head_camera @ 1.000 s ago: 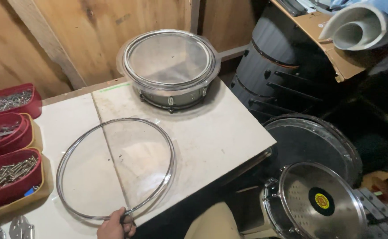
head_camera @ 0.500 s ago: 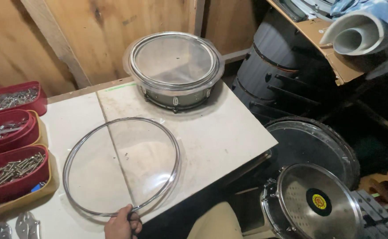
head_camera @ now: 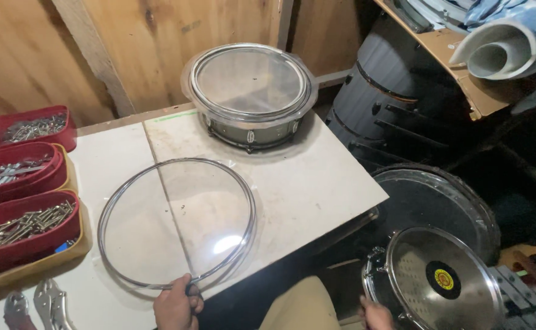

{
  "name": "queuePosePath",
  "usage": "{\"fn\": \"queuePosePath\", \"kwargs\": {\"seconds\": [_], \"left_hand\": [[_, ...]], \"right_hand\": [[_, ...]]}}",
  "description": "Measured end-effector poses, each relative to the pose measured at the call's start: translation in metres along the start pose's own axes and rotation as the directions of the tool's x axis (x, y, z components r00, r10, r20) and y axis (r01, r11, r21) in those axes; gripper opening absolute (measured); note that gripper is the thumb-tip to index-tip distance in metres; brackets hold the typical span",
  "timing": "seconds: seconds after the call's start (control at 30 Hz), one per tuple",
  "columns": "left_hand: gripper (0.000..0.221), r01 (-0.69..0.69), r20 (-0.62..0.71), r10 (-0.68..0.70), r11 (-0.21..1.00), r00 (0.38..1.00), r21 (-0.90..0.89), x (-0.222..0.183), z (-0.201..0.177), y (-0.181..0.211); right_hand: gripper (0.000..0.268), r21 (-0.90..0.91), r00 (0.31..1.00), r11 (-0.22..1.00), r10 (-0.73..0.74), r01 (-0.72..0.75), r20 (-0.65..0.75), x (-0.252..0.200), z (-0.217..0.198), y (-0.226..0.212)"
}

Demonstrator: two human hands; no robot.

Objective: Repairing a drum hoop by adjusting the metal rim with pliers

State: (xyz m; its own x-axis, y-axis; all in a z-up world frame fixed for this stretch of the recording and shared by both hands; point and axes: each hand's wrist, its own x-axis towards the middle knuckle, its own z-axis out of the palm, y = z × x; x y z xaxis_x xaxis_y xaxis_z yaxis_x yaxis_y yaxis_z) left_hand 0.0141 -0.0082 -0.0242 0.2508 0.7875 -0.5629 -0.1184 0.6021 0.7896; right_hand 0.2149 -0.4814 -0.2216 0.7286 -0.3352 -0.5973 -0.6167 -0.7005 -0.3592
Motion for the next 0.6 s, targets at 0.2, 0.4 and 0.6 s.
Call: {"fn": "queuePosePath", "kwargs": {"seconds": [0.2, 0.4, 0.6], "left_hand": [[0.028, 0.028, -0.028, -0.027, 0.999, 0.999, 0.035, -0.014, 0.005, 0.013], [0.019, 0.029, 0.045, -0.029, 1.0, 0.999, -0.008, 0.003, -0.003, -0.007], [0.024, 0.034, 0.047, -0.032, 0.999, 0.998, -0.035, 0.008, 0.004, -0.006]], "right_hand": [[0.037, 0.304, 0.957, 0.907, -0.278, 0.291, -0.085, -0.096, -0.018, -0.122], [0.051, 0.127, 0.664, 0.662, -0.747, 0.739, 0.031, -0.182, 0.007, -0.194], [0.037, 0.205, 0.446, 0.516, -0.84, 0.831, 0.309, -0.29, 0.042, -0.252]]}}
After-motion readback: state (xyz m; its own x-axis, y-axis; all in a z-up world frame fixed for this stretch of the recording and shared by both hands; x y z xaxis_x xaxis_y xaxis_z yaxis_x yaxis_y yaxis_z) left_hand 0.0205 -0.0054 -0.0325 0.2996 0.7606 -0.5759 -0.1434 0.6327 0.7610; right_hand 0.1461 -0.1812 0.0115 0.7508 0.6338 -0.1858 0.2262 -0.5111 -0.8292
